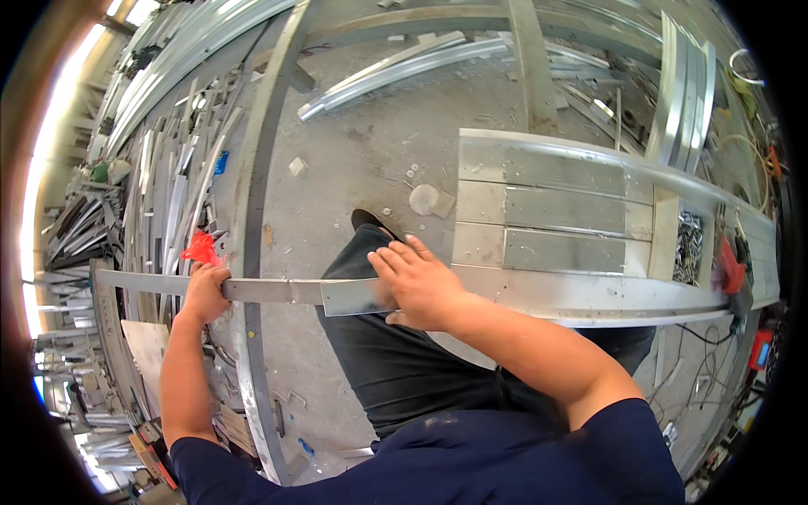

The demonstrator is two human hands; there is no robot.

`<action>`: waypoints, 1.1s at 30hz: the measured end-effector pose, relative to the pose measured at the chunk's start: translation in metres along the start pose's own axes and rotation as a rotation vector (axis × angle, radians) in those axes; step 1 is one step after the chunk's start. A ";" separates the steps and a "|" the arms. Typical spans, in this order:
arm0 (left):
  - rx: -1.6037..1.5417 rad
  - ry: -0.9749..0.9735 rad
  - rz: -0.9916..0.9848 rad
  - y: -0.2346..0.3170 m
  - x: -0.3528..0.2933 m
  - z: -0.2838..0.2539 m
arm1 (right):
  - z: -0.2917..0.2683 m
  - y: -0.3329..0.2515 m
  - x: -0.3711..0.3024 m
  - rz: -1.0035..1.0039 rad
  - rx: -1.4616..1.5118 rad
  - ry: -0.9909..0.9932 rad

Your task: The person aligns a metal bar with a metal frame, places screws into pre-drilled holes, and uses a power drill to fasten them. The person repeats this process for multiple screw positions along the frame.

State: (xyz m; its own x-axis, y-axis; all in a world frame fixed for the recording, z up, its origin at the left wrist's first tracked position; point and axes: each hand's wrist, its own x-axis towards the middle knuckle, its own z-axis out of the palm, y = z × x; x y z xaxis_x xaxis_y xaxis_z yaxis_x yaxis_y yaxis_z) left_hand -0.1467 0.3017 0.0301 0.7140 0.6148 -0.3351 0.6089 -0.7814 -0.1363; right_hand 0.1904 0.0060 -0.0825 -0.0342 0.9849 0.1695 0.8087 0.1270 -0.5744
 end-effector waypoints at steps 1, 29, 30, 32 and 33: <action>0.021 0.023 -0.002 -0.002 -0.007 -0.014 | 0.010 -0.002 0.012 0.018 -0.011 -0.070; -0.288 0.359 0.652 0.341 0.021 -0.018 | -0.249 -0.018 -0.299 0.508 -0.553 -0.102; -0.326 0.368 0.657 0.353 0.030 -0.006 | -0.251 -0.018 -0.300 0.506 -0.576 -0.102; -0.399 0.369 0.652 0.357 0.038 0.013 | -0.251 -0.021 -0.300 0.495 -0.616 -0.109; -0.435 0.363 0.650 0.356 0.041 0.019 | -0.250 -0.023 -0.297 0.505 -0.607 -0.120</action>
State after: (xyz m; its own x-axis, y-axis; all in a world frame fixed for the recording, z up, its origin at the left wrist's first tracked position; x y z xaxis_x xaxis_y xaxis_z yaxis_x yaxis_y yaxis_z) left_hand 0.0929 0.0464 -0.0502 0.9878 0.1140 0.1059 0.0667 -0.9253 0.3734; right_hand 0.3287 -0.3186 0.0808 0.3861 0.9168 -0.1021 0.9208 -0.3897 -0.0169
